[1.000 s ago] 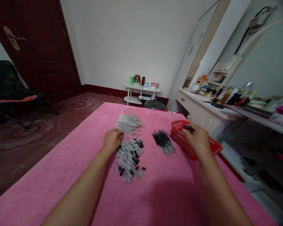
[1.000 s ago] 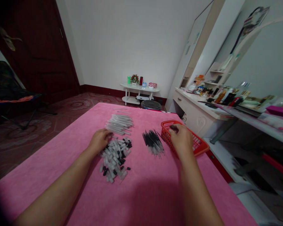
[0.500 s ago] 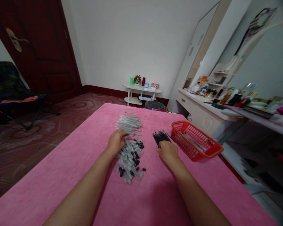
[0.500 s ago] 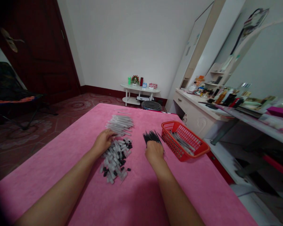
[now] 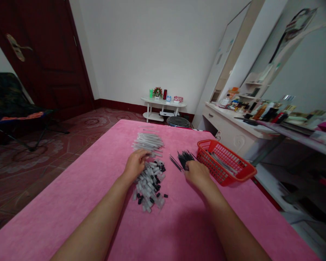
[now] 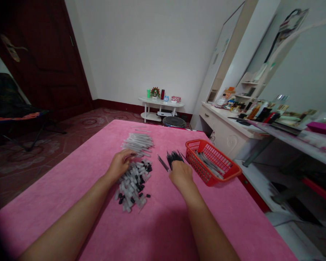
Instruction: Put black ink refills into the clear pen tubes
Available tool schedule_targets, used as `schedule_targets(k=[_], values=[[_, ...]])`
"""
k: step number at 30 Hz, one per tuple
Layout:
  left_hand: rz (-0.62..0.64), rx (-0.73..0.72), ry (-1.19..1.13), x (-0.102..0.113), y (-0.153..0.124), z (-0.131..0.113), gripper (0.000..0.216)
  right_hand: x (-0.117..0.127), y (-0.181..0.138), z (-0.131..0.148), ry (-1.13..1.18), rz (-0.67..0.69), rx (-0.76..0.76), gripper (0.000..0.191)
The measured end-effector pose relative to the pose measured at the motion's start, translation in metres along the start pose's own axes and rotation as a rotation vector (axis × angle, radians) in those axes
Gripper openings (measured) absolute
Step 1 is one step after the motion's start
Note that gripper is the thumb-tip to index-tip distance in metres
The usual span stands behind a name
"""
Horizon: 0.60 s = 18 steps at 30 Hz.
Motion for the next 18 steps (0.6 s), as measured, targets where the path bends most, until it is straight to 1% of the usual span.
schedule_targets(k=[3, 5, 7, 10, 13, 18], values=[[-0.008, 0.003, 0.015, 0.001, 0.0, 0.0, 0.024, 0.02, -0.004, 0.002, 0.126, -0.043, 0.082, 0.019], [-0.012, 0.007, 0.02, 0.001, 0.0, 0.0, 0.024, 0.031, -0.007, 0.007, 0.229, -0.048, 0.173, 0.018], [-0.019, 0.01, 0.019, 0.001, -0.001, 0.0, 0.025, 0.039, -0.01, 0.013, 0.29, -0.045, 0.231, 0.017], [-0.022, 0.013, 0.018, 0.001, -0.001, 0.001, 0.025, 0.044, -0.013, 0.016, 0.295, -0.055, 0.24, 0.015], [-0.008, 0.01, 0.03, 0.001, -0.001, -0.001, 0.026, 0.044, -0.013, 0.016, 0.287, -0.063, 0.232, 0.015], [0.042, -0.03, 0.076, 0.001, -0.001, -0.011, 0.029, 0.042, -0.012, 0.016, 0.288, -0.066, 0.229, 0.017]])
Point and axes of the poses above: each hand's wrist, its own y-axis towards the middle knuckle, its own x-axis out of the back of the hand, z = x × y, the point moved 6 cm from there along y, towards the middle knuckle, and after that the axes turned 3 degrees about x, right-handed, at the moved point
